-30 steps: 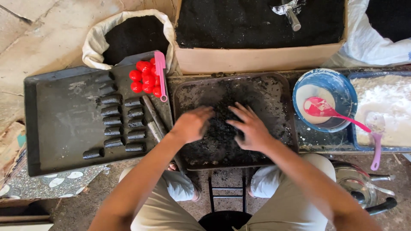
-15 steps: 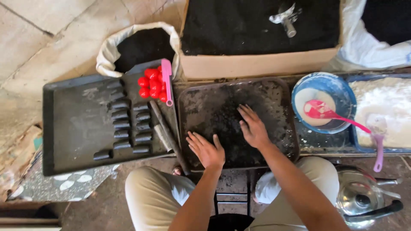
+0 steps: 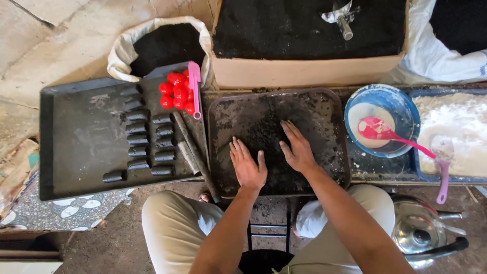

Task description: The person kneads a dark, pliable substance on a metal tray, then uses a cylindrical metal mold and a metal rod to press and shape the material into cylindrical forms. The finished pieces are placed on a tray to the left.

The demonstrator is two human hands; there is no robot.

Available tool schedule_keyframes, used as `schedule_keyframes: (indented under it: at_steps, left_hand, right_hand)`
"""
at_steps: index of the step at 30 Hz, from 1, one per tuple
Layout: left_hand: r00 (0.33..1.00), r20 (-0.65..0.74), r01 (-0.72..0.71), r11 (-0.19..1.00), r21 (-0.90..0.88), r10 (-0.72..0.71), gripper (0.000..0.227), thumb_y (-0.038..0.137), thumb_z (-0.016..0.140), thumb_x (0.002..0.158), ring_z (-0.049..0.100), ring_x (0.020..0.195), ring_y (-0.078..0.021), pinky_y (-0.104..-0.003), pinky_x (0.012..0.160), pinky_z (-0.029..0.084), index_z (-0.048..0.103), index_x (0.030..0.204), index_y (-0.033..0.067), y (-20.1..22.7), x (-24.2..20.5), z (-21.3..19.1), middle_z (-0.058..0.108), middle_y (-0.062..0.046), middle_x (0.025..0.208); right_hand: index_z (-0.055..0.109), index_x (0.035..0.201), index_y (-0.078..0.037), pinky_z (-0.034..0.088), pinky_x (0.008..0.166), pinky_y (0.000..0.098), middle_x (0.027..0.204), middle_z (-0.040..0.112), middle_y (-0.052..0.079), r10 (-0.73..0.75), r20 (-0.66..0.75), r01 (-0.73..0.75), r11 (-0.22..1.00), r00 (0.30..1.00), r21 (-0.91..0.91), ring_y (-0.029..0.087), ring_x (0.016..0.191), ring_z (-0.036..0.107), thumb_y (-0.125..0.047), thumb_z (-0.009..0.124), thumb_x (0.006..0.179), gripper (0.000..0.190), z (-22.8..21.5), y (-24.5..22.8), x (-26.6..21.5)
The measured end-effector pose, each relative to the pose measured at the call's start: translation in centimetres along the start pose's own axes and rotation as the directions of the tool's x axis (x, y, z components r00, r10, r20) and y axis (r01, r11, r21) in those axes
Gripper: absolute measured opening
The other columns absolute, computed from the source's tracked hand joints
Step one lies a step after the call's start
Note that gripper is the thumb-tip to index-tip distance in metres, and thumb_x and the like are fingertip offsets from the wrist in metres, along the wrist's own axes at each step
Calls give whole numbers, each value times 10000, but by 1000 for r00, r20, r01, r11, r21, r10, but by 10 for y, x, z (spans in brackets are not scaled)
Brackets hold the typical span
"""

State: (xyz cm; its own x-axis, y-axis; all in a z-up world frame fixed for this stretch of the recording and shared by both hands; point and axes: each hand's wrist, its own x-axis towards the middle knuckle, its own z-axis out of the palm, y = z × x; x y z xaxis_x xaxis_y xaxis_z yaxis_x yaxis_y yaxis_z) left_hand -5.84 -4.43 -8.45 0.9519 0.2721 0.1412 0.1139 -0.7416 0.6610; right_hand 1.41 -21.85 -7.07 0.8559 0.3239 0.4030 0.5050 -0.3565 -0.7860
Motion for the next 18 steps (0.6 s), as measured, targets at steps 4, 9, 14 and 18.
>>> schedule_keyframes:
  at_steps: [4,9,14,18]
  left_hand:
    - [997,53,-50,996,-79,54,815,463,384,1100,73,1565,-491,-589,1273,50,77,1623,-82,0,8,-9,59,-309,1691]
    - [975,142,-144,971,-192,173,773,408,389,1102,96,1562,-502,-607,1280,70,96,1613,-93,7,28,-4,79,-317,1688]
    - [942,178,-260,953,-156,286,778,408,414,1089,138,1560,-493,-592,1283,119,114,1618,-77,1,50,14,106,-306,1692]
    - [898,199,-347,911,-224,391,732,391,411,1096,235,1544,-476,-573,1273,178,186,1626,-60,0,74,26,221,-284,1681]
  right_hand:
    - [439,1521,52,409,1095,661,1487,489,302,1,-7,-1,1000,1000,14,520,1404,398,-91,561,1039,517,0,3,0]
    - [452,1516,52,425,1088,635,1491,493,295,-1,7,1,1000,1000,-2,499,1404,417,-200,541,1057,531,-2,2,-1]
    - [426,1534,47,408,1111,626,1512,470,296,46,36,-46,999,998,-9,495,1410,408,-245,495,1080,544,-1,1,1]
    - [426,1532,58,404,1118,610,1525,455,303,60,46,-57,997,997,-58,487,1417,411,-228,491,1076,543,1,12,1]
